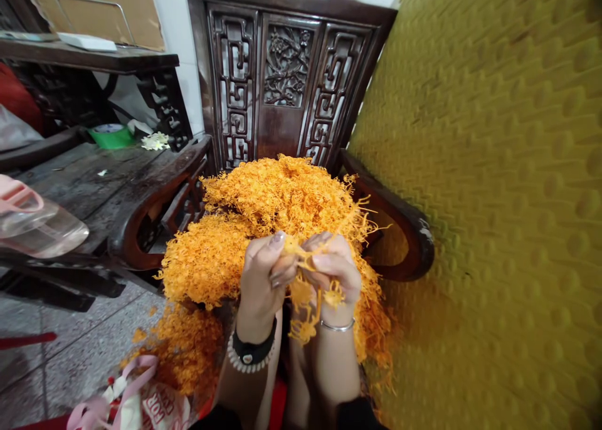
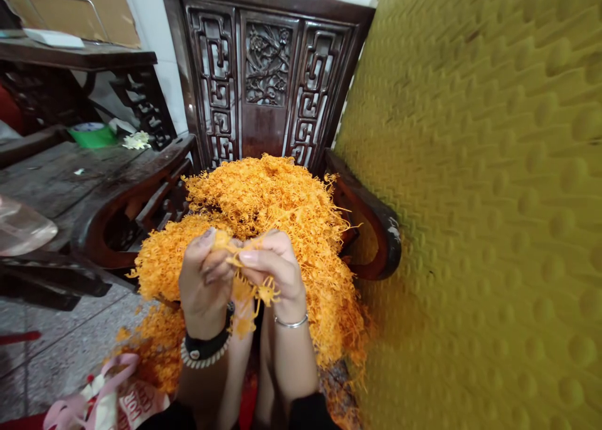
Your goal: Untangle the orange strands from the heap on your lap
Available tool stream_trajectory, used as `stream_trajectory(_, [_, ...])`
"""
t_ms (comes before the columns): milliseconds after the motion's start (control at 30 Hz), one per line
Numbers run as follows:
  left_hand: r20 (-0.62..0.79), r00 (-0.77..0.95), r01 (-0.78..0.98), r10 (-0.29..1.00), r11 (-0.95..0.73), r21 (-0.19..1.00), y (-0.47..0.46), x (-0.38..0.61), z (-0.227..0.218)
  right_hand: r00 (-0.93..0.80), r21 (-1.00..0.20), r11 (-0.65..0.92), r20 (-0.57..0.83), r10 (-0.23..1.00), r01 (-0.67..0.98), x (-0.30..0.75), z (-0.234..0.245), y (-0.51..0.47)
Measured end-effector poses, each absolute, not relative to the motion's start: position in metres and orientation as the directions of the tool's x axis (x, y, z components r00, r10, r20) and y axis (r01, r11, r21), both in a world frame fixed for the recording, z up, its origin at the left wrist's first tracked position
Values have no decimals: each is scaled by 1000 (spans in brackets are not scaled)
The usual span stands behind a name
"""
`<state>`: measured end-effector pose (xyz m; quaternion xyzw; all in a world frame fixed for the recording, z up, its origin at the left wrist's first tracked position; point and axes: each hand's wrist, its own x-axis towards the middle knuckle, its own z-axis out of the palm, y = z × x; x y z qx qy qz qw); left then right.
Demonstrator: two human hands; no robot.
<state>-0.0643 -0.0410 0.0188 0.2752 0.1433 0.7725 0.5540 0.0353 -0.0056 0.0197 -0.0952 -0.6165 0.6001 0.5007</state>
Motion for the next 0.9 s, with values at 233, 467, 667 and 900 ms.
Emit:
stream_trajectory(233, [495,-505,-450,707,-705,548,-53,-77,23,-182,-761,248,431,884,-599,39,32,-5])
stream_trajectory(467, [501,-516,133,695,-513,848,-49,-69,23,-161,-794,239,386,908,-559,40,39,-15])
stream_trajectory(667, [475,-374,109,796,-471,875,-43,-80,17,-199,-781,282,456,868,-558,44,37,-18])
stream_trajectory(900, [405,-229,160,885,-376,913,-50,-70,16,-218,-827,379,495,841,-415,46,33,-11])
